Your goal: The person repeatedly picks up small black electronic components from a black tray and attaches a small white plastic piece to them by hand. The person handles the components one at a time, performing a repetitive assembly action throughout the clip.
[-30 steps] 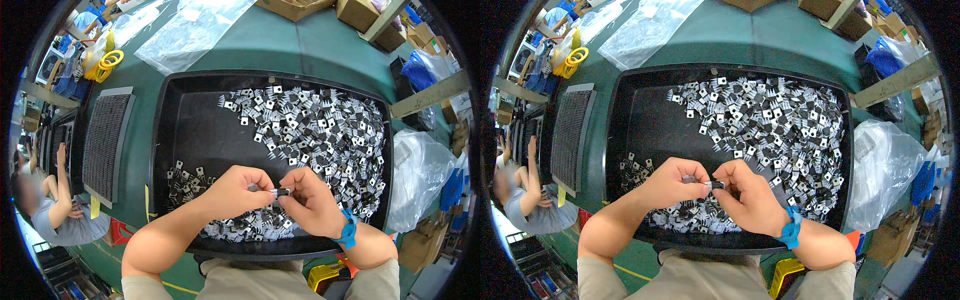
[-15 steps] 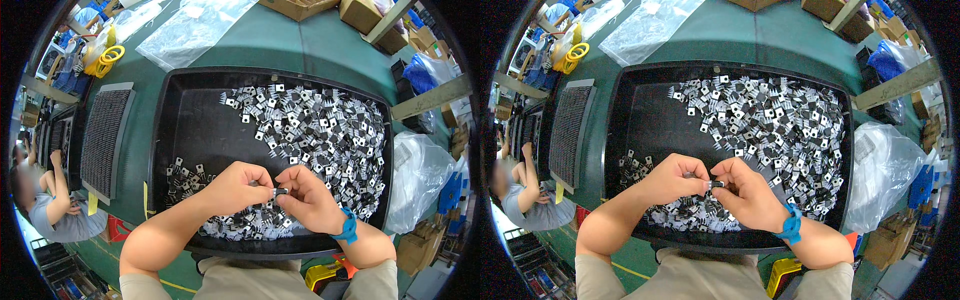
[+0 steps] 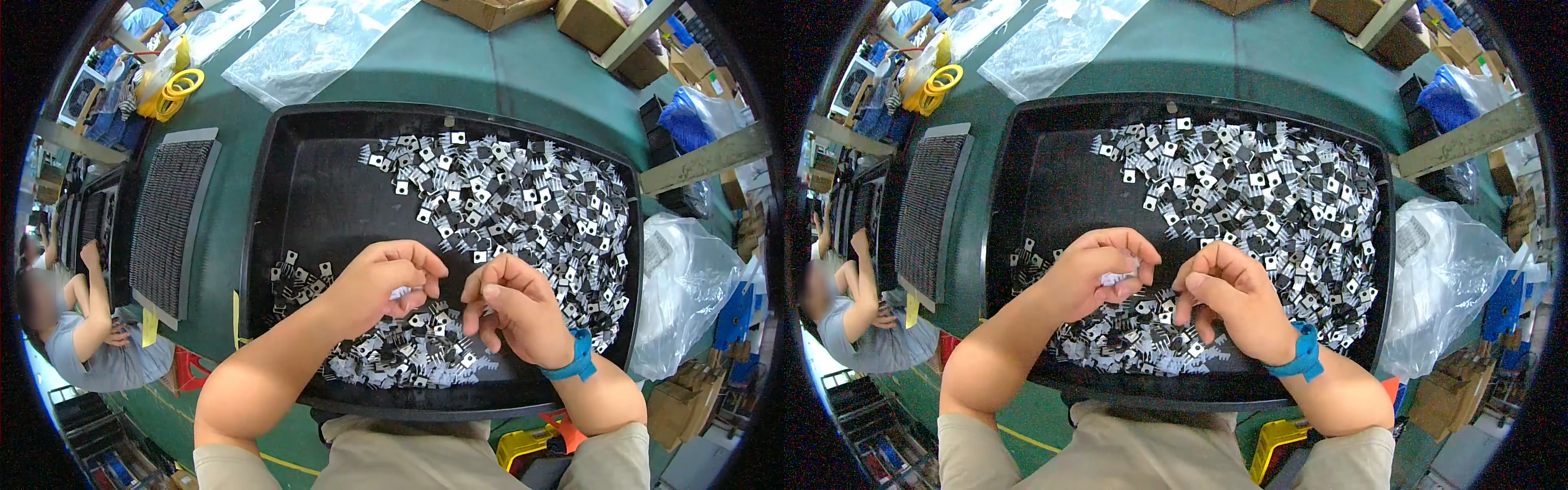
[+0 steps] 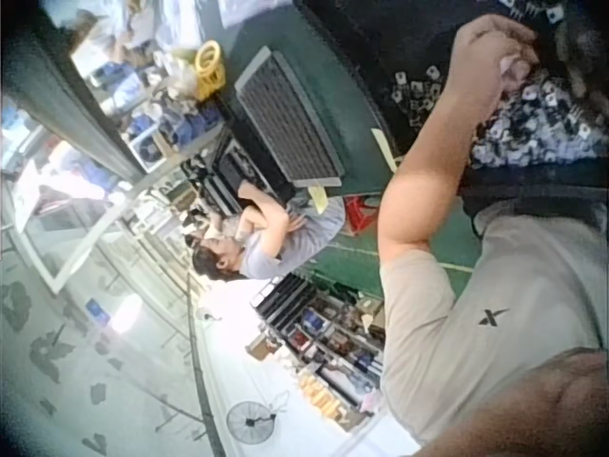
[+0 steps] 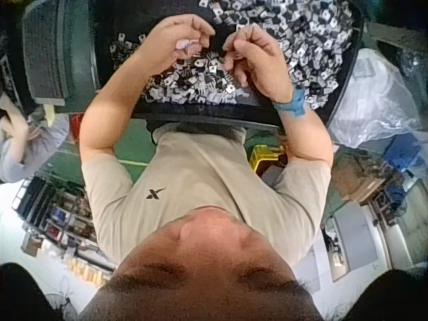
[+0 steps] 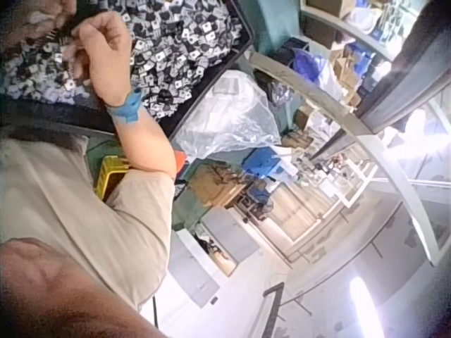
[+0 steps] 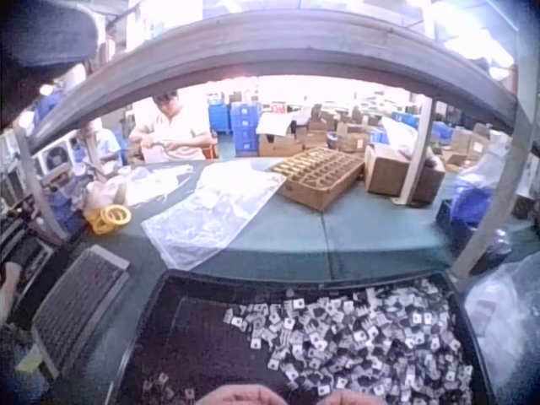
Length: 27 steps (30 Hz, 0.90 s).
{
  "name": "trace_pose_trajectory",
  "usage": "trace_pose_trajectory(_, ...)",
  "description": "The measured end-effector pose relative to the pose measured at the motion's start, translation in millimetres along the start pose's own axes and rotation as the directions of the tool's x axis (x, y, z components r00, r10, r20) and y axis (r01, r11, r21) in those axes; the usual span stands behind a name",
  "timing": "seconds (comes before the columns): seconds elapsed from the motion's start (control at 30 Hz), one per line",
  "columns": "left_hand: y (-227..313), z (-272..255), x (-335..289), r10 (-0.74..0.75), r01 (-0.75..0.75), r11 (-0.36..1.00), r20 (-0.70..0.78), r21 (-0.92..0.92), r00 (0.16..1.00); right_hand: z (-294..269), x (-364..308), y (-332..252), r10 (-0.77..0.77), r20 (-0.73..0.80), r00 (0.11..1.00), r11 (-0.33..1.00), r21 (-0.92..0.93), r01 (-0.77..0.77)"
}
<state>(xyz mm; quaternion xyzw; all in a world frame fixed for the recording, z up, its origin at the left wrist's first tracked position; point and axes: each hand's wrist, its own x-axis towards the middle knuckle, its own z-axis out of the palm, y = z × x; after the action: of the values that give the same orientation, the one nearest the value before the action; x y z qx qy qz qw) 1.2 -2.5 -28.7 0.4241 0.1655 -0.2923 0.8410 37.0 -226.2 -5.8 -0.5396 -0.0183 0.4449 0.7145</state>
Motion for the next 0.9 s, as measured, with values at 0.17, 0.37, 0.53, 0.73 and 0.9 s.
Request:
trace_pose_trajectory(0.17,-2,2,1,0.099,-0.099,0.995,-0.013,-0.001,0.995,5,5,4,-0.235,0.365,0.901,0.432,-0.791,0.433)
trace_pose_trajectory(0.37,3,1,-1,0.044,-0.04,0.992,0.037,-0.117,0.998,9,0,14,-0.055,0.404,0.913,0.239,-0.883,0.405)
trace_pose_trajectory(0.53,1,-1,-2,0.075,-0.067,0.993,0.078,-0.096,0.994,10,1,12,-0.187,0.313,0.931,0.456,-0.812,0.364)
trace_pose_trajectory(0.73,1,3,-3,0.104,-0.1,0.994,0.084,-0.043,0.991,15,-5,4,-0.356,0.115,0.927,0.651,-0.681,0.335)
trace_pose_trajectory(0.9,3,7,-4,0.073,-0.075,0.997,0.051,0.033,0.996,10,-6,10,-0.407,-0.011,0.913,0.76,-0.559,0.332)
